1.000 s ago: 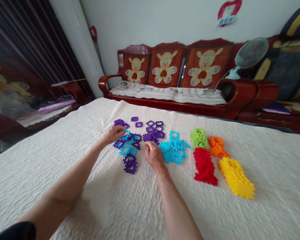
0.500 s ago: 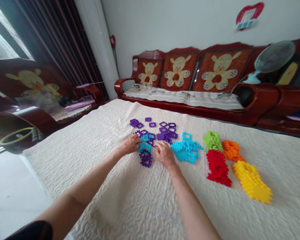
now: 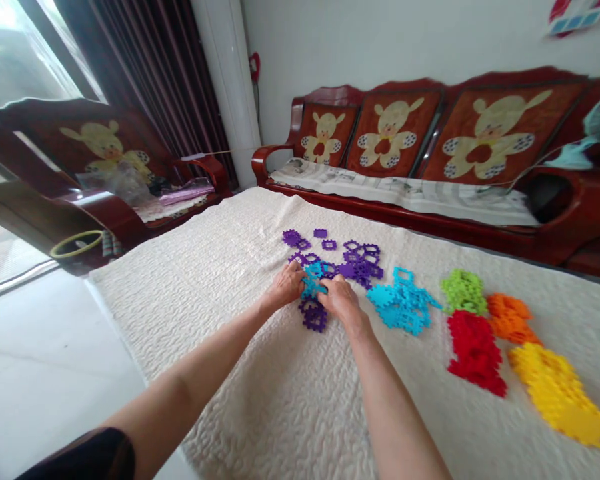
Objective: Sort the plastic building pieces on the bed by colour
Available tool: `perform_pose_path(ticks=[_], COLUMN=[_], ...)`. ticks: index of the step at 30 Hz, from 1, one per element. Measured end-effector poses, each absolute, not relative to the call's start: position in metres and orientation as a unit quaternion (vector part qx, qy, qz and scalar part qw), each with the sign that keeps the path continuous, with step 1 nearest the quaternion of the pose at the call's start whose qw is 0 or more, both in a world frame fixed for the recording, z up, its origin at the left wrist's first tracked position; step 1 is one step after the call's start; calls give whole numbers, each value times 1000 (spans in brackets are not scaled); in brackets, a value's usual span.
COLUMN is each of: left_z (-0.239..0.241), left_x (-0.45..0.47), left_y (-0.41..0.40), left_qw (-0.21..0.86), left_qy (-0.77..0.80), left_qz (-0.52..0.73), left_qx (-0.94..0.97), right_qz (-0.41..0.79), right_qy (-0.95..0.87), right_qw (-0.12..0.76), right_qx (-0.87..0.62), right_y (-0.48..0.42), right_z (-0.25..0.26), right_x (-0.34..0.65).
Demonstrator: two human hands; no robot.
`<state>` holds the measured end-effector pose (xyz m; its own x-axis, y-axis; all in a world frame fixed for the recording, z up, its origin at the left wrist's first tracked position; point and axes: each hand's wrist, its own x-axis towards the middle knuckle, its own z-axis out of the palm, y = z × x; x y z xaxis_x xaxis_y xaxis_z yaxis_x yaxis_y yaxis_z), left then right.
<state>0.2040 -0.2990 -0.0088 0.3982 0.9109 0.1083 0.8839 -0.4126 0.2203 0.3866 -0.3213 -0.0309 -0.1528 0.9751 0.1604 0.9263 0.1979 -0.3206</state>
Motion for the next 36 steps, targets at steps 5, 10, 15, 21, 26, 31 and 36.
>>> perform_pose_path(ticks=[5,10,15,21,26,31,36], left_z=[-9,-14,-16,-5,4,-2,-5], left_x=[207,209,207,196,208,237,263], left_y=[-297,-297,-298,-292,-300,-319,-335], left_qw=[69,70,77,105,151,154,178], left_qy=[556,561,568,572,560,543,536], left_qz=[104,115,159,236,264,256,239], left_qx=[822,817,804,779,771,785,790], right_qz=[88,94,75,118,226,400,402], right_qy=[-731,-718,-689,-658,-559,-452,-449], right_qw=[145,164,209,292,433,523,555], right_qx=[-661,-670,-690,-684,-670,-602,-574], right_y=[-315,-310,-317,-331,-338,-362,-387], right_z=[-27,-33,-34,-15,-7,-7,-11], right_x=[381,379,375,372,379,382,391])
